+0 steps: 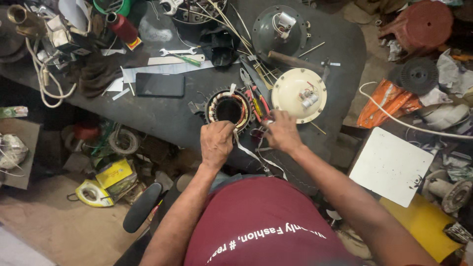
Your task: The person works on a cylindrical electrical component, likely a motor stator, by hand. They repeatedly insert and adjust white insulating strips into the winding slots, using pliers to tuck and secure the material. The person also handles a separate circular component with wires and uses a screwdriver briefly.
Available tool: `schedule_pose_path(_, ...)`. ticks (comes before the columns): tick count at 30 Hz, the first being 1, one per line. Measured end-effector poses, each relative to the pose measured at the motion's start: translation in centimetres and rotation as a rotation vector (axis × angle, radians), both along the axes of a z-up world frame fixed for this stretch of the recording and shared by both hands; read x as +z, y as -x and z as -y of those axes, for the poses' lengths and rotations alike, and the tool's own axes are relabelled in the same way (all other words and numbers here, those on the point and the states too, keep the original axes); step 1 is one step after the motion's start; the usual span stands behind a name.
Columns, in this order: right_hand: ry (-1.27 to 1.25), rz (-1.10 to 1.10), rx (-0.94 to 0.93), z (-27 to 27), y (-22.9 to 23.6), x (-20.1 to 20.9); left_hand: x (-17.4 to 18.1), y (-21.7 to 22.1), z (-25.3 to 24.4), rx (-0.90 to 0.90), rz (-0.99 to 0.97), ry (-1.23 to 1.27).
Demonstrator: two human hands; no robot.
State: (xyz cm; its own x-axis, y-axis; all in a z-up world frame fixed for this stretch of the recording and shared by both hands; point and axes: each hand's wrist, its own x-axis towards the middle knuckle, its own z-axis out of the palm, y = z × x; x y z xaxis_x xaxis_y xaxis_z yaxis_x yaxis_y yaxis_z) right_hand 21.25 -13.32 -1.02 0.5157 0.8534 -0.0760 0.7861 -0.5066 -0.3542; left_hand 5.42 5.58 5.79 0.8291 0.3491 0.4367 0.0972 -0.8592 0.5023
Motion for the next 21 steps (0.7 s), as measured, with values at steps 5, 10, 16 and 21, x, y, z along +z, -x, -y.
schedule_pose_path(5,0.124,-0.026,0.056,-2.5,0.1,-0.6,0.4,0.0,-0.4,-0.044,-0.004,0.038)
schedule_pose_path(10,-0.134,-0.664,-0.445,-2.2,-2.4,0.4,1.5,0.7,-0.5,-0.126,-0.027,0.134)
schedule_pose_path(16,-0.357,-1.089,-0.585,-3.3,-2.8,2.2,3.1,0.5,0.0,-0.156,-0.141,0.098)
schedule_pose_path(21,-0.428,-1.214,-0.467,-2.9,-2.4,4.1,4.7,-1.9,0.2,-0.263,0.03,0.637)
